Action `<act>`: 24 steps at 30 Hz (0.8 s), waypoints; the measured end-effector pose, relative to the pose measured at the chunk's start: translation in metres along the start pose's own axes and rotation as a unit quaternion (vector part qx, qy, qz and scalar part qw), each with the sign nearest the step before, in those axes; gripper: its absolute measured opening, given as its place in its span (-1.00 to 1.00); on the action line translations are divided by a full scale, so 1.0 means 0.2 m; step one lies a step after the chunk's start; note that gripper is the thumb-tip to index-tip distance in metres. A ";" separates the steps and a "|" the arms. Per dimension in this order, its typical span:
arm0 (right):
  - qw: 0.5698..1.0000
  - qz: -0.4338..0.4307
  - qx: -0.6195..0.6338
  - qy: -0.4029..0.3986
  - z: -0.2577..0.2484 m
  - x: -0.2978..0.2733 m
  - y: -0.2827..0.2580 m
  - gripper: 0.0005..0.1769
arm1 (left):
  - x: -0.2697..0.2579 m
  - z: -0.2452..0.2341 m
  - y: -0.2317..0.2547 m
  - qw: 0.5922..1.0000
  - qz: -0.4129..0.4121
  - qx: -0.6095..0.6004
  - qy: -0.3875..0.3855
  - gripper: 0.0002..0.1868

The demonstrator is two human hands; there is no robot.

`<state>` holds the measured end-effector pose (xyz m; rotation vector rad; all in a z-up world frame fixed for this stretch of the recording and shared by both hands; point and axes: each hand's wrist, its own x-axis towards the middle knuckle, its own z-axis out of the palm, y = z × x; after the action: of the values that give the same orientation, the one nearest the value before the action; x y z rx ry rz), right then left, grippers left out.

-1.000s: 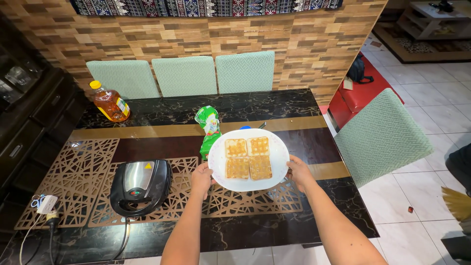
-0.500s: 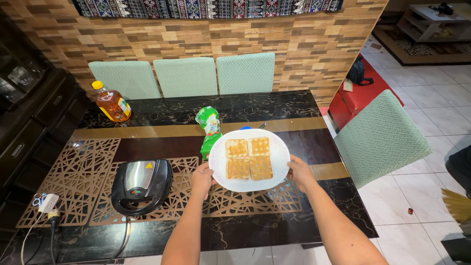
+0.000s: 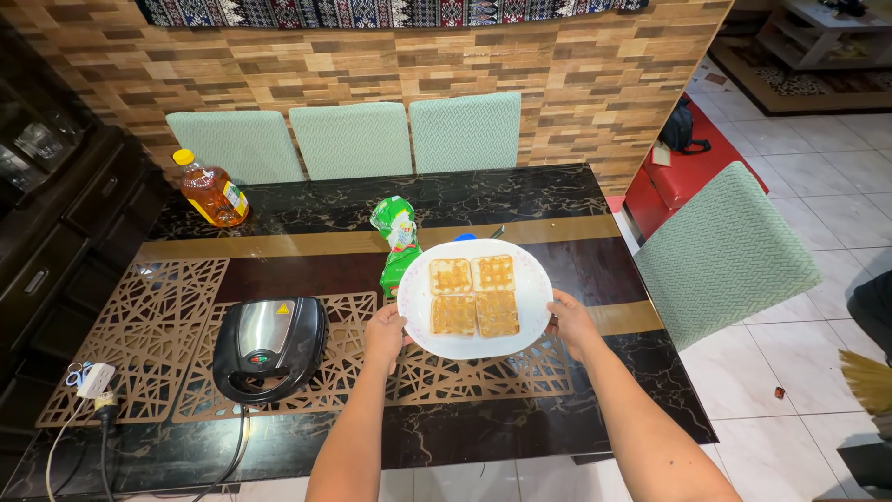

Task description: The person spreads peanut butter from a jar onto waffle pieces on a plate using a knife, then closes the jar lid. They unplug the sandwich press, reposition it, and carry the plate of waffles across the table.

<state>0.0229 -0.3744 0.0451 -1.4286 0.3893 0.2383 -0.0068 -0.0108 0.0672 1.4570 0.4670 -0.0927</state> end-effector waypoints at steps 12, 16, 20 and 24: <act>1.000 -0.001 0.000 0.011 -0.09 0.00 -0.01 -0.54 | 0.00 0.08 -0.01 1.000 0.005 -0.022 -0.017 -0.64; 1.000 -0.007 0.007 0.008 -0.14 0.00 -0.02 -0.55 | -0.02 0.13 0.00 1.000 0.003 -0.019 -0.019 -0.65; 1.000 -0.007 0.008 0.006 -0.19 -0.02 -0.03 -0.55 | -0.06 0.17 0.00 1.000 -0.006 -0.014 -0.018 -0.64; 1.000 -0.003 0.001 0.011 -0.22 -0.02 -0.05 -0.55 | -0.06 0.22 -0.02 1.000 0.000 -0.017 -0.012 -0.64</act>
<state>0.0174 -0.4199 0.0519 -1.4308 0.4041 0.2170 -0.0083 -0.0562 0.0707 1.4215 0.4472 -0.1008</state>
